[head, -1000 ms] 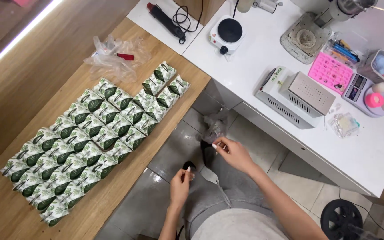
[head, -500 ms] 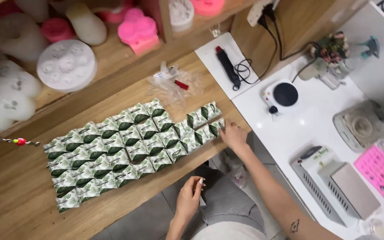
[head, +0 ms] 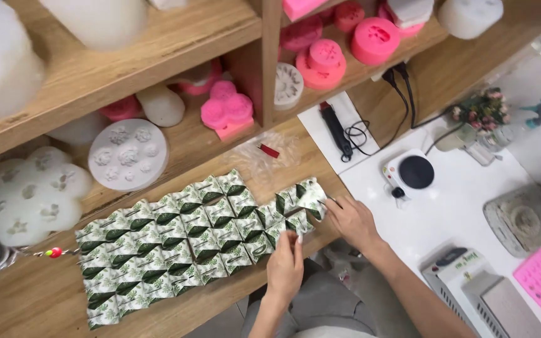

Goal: Packing small decorative wax items into paper wrappers and flower-shaped gift boxes.

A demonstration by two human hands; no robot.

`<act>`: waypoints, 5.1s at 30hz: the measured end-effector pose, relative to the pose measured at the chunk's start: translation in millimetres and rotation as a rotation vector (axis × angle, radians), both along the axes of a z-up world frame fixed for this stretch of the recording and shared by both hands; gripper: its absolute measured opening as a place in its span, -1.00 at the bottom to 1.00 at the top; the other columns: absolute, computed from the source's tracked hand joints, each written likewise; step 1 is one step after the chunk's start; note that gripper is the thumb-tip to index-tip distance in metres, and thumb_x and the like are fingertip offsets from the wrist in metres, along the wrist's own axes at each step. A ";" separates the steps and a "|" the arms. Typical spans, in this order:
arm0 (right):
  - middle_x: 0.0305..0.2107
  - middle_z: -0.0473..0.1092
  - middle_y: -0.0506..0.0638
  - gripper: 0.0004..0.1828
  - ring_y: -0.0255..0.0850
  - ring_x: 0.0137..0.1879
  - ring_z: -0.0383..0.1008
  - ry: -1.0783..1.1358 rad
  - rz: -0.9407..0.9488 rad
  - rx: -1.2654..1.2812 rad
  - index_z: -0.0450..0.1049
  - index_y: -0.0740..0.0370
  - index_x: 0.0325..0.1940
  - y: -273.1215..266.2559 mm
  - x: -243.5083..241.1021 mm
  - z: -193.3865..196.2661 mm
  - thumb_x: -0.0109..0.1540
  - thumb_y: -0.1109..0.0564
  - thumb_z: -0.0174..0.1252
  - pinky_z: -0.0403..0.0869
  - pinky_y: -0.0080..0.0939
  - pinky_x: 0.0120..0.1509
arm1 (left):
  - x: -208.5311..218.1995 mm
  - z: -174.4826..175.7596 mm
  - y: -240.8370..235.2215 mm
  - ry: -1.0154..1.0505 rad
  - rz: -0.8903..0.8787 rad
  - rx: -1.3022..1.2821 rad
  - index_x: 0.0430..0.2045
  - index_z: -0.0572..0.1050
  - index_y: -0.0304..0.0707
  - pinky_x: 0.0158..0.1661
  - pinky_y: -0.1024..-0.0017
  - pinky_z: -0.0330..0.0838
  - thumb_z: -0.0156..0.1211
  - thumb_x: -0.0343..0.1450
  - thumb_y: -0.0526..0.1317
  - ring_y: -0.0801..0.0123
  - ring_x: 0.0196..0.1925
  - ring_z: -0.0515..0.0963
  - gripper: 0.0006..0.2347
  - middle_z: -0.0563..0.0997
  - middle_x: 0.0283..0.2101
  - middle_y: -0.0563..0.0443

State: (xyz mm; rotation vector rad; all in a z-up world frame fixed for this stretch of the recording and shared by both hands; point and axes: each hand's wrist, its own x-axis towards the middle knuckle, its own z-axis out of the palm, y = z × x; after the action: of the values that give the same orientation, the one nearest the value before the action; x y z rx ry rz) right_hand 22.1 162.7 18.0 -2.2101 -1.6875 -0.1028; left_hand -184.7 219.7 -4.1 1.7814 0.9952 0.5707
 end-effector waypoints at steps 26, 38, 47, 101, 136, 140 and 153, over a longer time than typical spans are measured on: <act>-0.29 0.33 -0.10 -0.78 -0.18 -0.10 0.40 -0.157 0.019 0.020 0.43 0.11 -0.06 -112.7 27.1 -7.1 0.20 0.18 0.15 0.48 -0.19 -0.01 | 124.0 -21.0 -14.5 -0.091 -0.529 -0.068 -0.30 0.33 -0.41 -0.14 0.11 0.35 -0.08 0.59 -0.22 -0.10 -0.19 0.48 -0.82 0.45 -0.26 -0.28; -0.28 0.36 -0.06 -0.83 -0.18 -0.12 0.41 -0.081 0.359 0.093 0.42 0.18 -0.13 -153.5 134.6 -5.3 0.22 0.19 0.22 0.46 -0.19 -0.01 | 192.3 -30.3 -75.8 -0.039 -0.465 -0.097 -0.29 0.46 -0.38 -0.38 0.14 0.35 0.03 0.52 -0.27 -0.05 -0.44 0.51 -0.88 0.52 -0.44 -0.25; -0.26 0.39 -0.02 -0.83 -0.13 -0.09 0.44 0.140 0.477 -0.092 0.43 0.26 -0.13 -152.7 150.6 -18.5 0.20 0.22 0.16 0.45 -0.12 0.04 | 193.2 -65.5 -81.3 -0.098 -0.495 -0.053 -0.34 0.44 -0.42 -0.37 0.18 0.36 0.09 0.50 -0.32 0.02 -0.46 0.49 -0.91 0.50 -0.48 -0.26; -0.13 0.44 -0.09 -0.67 -0.11 0.12 0.31 0.301 -0.127 -0.202 0.57 0.04 -0.03 -98.4 125.7 -100.5 0.13 0.00 0.30 0.19 0.01 0.33 | 185.7 -111.9 -25.2 0.168 -0.398 0.208 -0.01 0.38 -0.26 -0.13 0.04 0.56 0.44 0.32 -0.25 -0.26 0.02 0.58 -0.58 0.33 0.25 -0.25; -0.06 0.46 0.25 -0.74 0.28 0.01 0.47 0.638 -0.084 -0.252 0.35 0.10 0.16 -58.1 137.2 -154.8 0.41 0.06 -0.09 0.46 0.20 0.00 | 188.3 -159.4 1.3 0.559 -0.708 0.484 -0.01 0.32 -0.08 -0.33 0.04 0.56 0.02 0.46 -0.33 -0.19 -0.20 0.65 -0.77 0.54 0.00 -0.23; -0.07 0.46 0.26 -0.80 0.30 0.04 0.46 0.675 0.049 -0.305 0.30 0.20 0.06 -54.6 143.4 -162.4 0.42 0.08 -0.10 0.44 0.22 0.01 | 191.6 -164.0 2.8 0.604 -0.716 0.477 0.03 0.31 -0.05 -0.34 0.06 0.57 0.02 0.53 -0.24 -0.16 -0.18 0.66 -0.81 0.54 0.00 -0.21; -0.02 0.44 0.37 -0.72 0.32 0.07 0.48 0.796 -0.019 -0.301 0.26 0.31 0.15 -60.3 138.6 -158.5 0.44 0.10 -0.18 0.47 0.20 0.04 | 186.7 -158.4 -1.7 0.758 -0.749 0.696 -0.04 0.38 -0.04 -0.10 0.08 0.52 0.11 0.48 -0.25 0.02 0.01 0.64 -0.81 0.62 -0.12 -0.15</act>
State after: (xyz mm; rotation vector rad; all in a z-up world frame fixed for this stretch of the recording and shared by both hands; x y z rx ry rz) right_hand 160.7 102.4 -140.5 -2.0329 -1.2682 0.9502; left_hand 2.0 217.9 -162.6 2.8950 0.5039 -0.3230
